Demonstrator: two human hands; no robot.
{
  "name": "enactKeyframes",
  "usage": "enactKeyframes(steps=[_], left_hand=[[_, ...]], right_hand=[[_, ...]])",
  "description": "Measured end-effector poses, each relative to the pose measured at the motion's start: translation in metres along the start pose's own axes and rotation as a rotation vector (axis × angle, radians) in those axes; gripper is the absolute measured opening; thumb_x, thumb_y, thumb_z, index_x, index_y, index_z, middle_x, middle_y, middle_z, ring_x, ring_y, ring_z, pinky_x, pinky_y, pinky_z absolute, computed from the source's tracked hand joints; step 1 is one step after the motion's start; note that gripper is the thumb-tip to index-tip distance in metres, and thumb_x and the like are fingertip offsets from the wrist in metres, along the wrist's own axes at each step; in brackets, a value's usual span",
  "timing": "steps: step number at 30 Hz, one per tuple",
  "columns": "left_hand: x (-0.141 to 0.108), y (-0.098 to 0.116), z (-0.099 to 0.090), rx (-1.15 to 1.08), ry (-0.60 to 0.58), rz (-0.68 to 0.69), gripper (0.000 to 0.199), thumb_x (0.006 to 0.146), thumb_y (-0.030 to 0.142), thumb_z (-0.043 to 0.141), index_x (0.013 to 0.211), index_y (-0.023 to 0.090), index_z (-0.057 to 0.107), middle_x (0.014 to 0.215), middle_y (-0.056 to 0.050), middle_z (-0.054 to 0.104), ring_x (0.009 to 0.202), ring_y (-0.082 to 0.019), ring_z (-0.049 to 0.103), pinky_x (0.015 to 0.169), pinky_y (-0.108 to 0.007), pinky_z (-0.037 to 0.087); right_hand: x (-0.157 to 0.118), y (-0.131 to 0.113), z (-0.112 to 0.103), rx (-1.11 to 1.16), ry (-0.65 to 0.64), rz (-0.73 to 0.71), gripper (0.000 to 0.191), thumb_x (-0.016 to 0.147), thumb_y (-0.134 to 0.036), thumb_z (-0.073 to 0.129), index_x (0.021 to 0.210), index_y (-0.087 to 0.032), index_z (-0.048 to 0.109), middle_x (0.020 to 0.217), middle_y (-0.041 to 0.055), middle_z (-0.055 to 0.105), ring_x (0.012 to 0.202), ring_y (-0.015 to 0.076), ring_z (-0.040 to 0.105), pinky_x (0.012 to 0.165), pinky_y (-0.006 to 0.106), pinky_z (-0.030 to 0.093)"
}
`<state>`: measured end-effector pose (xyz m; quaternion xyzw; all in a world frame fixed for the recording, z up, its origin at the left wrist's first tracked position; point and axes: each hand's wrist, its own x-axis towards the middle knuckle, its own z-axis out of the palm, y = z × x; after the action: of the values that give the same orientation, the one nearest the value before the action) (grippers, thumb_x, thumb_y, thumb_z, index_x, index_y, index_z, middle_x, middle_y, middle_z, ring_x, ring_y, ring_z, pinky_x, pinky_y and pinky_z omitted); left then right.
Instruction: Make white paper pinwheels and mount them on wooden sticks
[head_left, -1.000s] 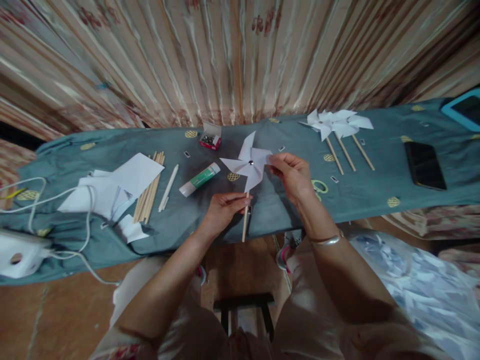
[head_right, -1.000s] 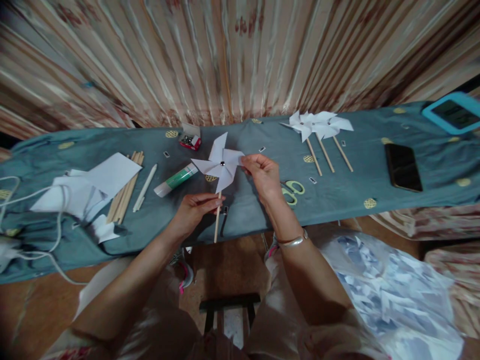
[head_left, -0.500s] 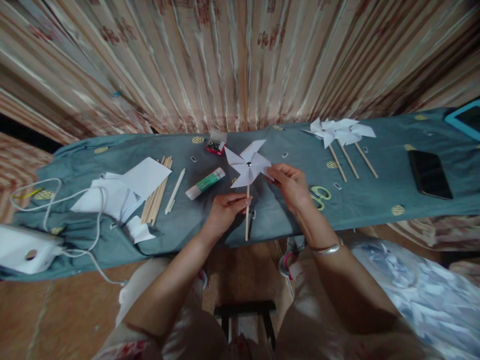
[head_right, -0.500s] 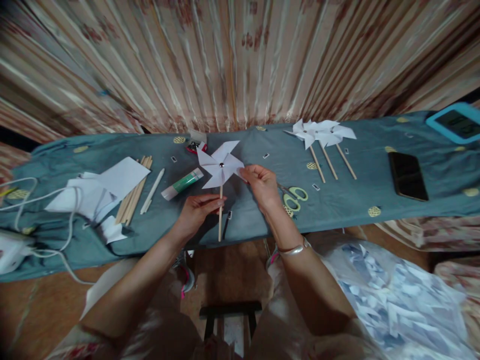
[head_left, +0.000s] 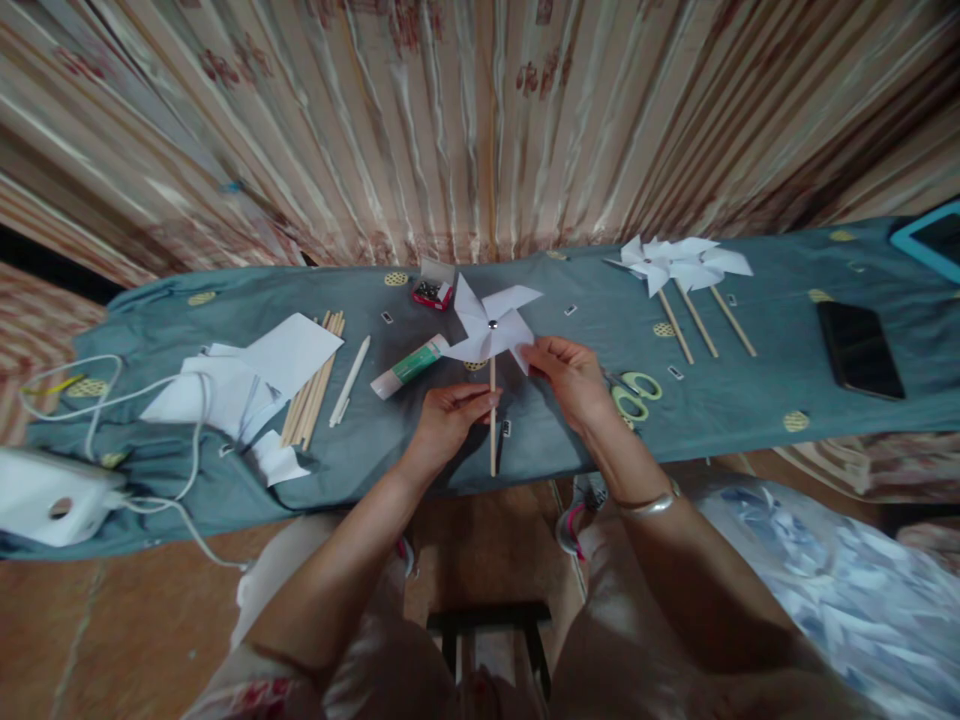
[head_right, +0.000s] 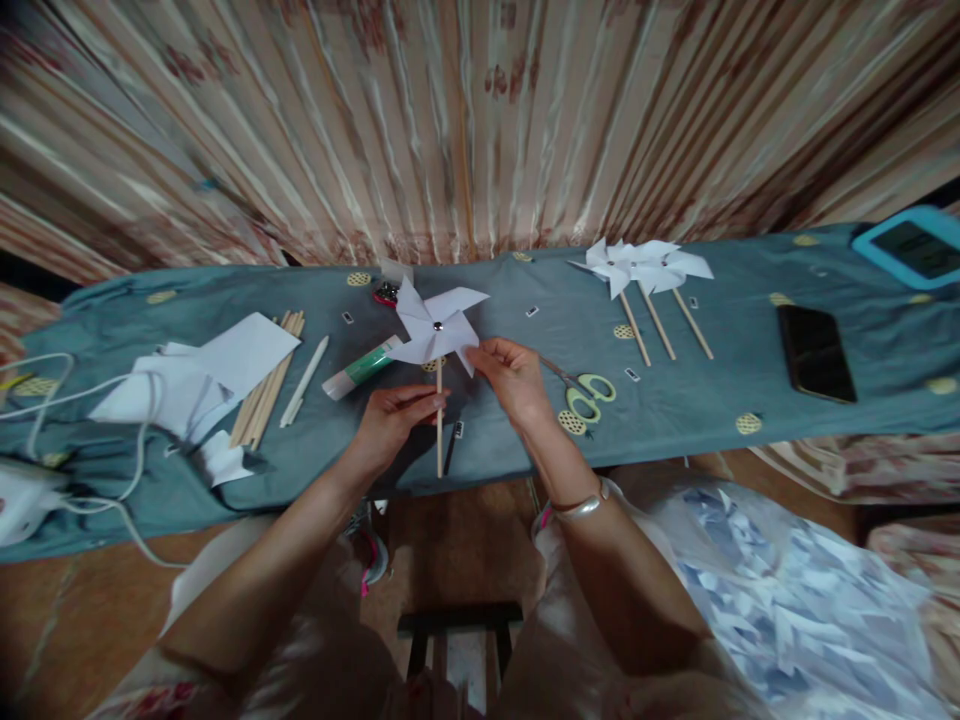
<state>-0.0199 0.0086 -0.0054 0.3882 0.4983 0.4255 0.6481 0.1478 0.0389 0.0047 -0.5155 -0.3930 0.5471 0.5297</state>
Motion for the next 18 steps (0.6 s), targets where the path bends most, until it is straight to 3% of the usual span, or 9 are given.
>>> enactKeyframes(steps=[8,18], left_hand=[[0.0010,0.0001,0.0005,-0.002,0.005,-0.001,0.041,0.051,0.047,0.094,0.076,0.016,0.082,0.067,-0.002,0.072,0.060,-0.013,0.061,0.066,-0.028,0.057],[0.0019,-0.0012,0.0020,-0.013,0.033,-0.002,0.042,0.048,0.044,0.095,0.076,0.016,0.082,0.065,-0.001,0.072,0.058,-0.011,0.060,0.063,-0.026,0.054]], right_hand=[[-0.0025,-0.0025,0.0064,0.034,-0.013,0.042,0.044,0.048,-0.048,0.092,0.050,-0.021,0.059,0.052,-0.0060,0.051,0.054,0.0082,0.039,0.053,0.025,0.029],[-0.0051,0.0000,0.0098,0.017,-0.051,0.026,0.046,0.051,-0.049,0.092,0.051,-0.020,0.057,0.052,-0.0067,0.049,0.054,0.0076,0.038,0.053,0.025,0.029]])
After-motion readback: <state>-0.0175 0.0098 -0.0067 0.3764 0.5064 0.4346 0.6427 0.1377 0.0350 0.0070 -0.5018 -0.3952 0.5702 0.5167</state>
